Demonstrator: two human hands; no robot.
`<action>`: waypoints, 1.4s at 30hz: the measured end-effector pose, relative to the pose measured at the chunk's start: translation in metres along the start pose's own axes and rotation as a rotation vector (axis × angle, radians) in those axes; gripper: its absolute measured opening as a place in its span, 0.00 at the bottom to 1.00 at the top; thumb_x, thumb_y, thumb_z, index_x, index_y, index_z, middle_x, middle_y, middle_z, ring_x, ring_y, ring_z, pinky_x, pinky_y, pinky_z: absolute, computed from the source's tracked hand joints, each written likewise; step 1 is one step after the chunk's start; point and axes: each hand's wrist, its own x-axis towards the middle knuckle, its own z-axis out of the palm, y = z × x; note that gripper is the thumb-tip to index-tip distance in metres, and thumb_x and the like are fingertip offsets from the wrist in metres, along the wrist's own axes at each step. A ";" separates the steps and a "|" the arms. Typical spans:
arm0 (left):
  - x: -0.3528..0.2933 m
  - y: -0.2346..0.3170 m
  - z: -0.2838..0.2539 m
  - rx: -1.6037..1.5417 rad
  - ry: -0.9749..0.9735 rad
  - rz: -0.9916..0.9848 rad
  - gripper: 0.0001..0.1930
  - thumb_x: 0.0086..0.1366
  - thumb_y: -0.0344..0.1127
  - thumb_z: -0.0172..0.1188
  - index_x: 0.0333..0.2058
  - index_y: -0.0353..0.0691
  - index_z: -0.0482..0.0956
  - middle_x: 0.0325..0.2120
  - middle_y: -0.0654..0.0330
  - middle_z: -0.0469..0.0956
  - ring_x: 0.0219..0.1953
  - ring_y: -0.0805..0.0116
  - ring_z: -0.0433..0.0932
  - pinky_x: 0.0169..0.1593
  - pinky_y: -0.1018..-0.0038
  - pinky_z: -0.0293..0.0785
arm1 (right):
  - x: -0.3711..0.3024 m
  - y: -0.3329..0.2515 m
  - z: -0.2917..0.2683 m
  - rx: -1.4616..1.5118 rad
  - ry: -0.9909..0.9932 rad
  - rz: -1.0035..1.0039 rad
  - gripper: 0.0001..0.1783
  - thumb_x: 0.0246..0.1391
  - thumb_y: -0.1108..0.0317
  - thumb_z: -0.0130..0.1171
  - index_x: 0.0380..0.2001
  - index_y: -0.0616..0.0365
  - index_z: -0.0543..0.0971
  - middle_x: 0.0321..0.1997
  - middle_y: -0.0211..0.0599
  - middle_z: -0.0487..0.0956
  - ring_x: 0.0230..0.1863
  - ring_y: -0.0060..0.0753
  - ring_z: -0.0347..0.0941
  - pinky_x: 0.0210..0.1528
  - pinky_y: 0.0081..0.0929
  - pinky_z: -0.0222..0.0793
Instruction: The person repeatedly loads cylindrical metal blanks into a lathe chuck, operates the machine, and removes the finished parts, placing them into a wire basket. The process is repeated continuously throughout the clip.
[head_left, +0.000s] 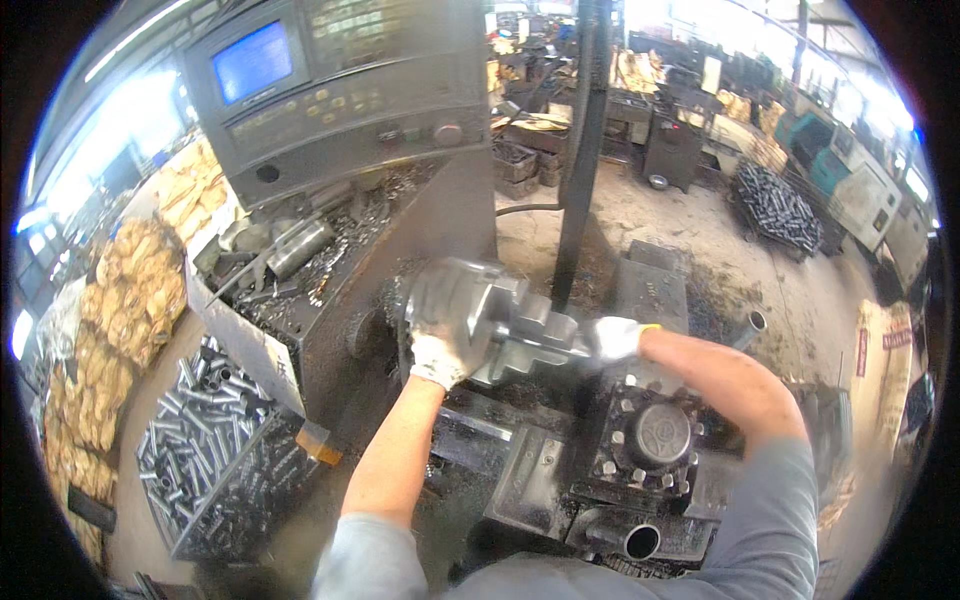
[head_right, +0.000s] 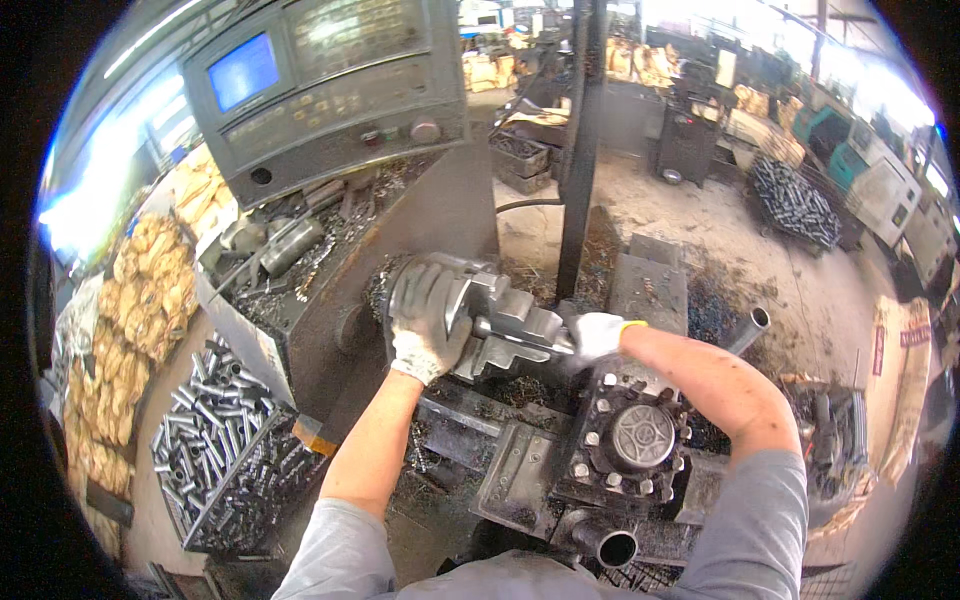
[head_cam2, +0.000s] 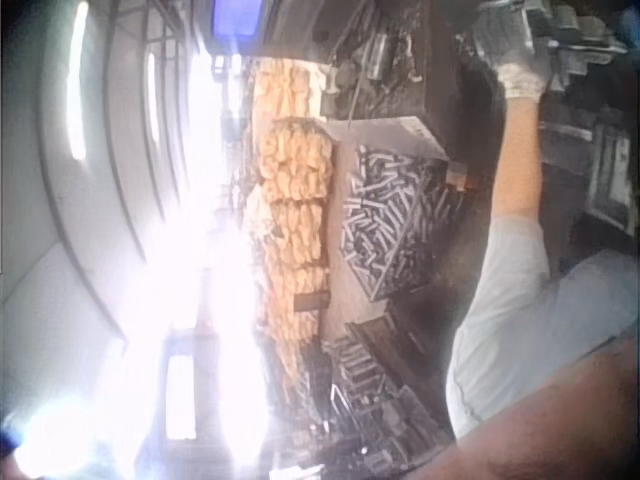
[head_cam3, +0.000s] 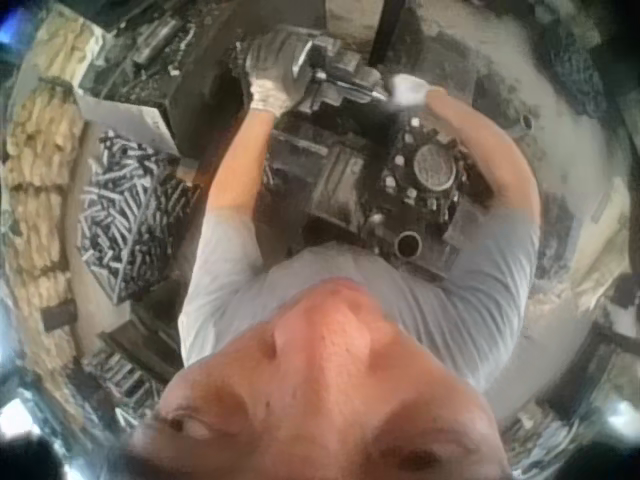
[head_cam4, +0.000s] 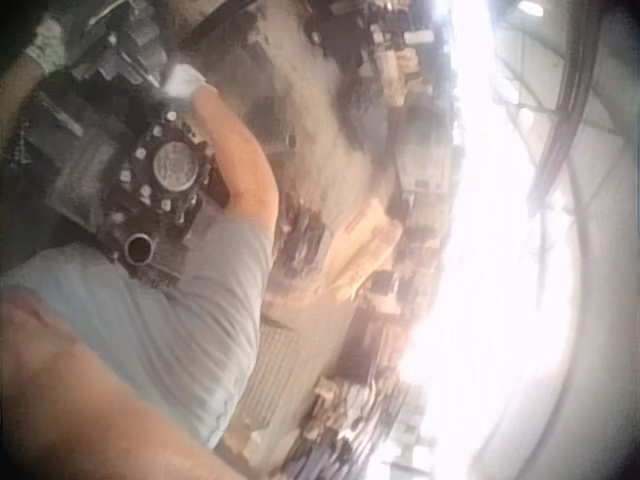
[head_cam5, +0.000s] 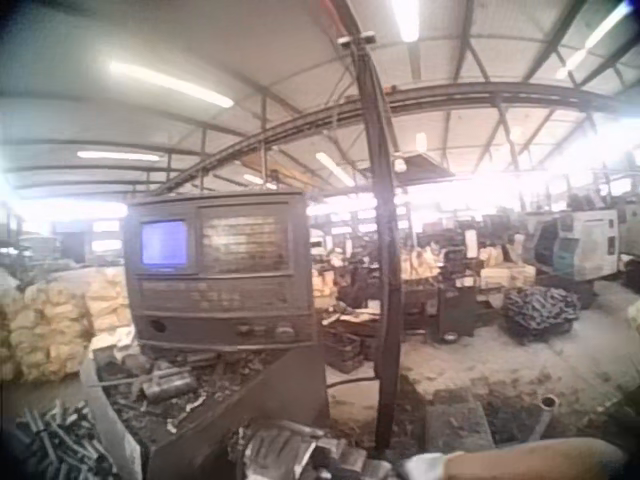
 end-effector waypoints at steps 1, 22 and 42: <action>-0.001 -0.003 0.003 0.059 -0.041 0.006 0.35 0.51 0.39 0.70 0.59 0.32 0.77 0.61 0.39 0.75 0.67 0.35 0.69 0.75 0.43 0.57 | 0.005 0.011 -0.004 0.108 -0.226 0.178 0.30 0.48 0.54 0.76 0.48 0.65 0.85 0.41 0.50 0.89 0.39 0.40 0.88 0.41 0.38 0.84; -0.054 0.021 -0.038 -0.400 -0.257 -0.003 0.50 0.62 0.56 0.73 0.71 0.28 0.62 0.71 0.33 0.62 0.74 0.33 0.61 0.78 0.45 0.54 | -0.219 -0.214 0.004 0.543 0.642 0.598 0.39 0.39 0.53 0.74 0.53 0.68 0.79 0.42 0.46 0.87 0.38 0.41 0.86 0.46 0.43 0.83; -0.253 0.092 -0.031 -1.986 -0.623 -1.672 0.19 0.75 0.47 0.53 0.46 0.34 0.80 0.41 0.47 0.84 0.44 0.48 0.85 0.53 0.52 0.84 | -0.336 -0.256 0.333 0.855 0.361 0.735 0.43 0.41 0.38 0.76 0.51 0.62 0.86 0.38 0.48 0.89 0.37 0.43 0.86 0.44 0.39 0.80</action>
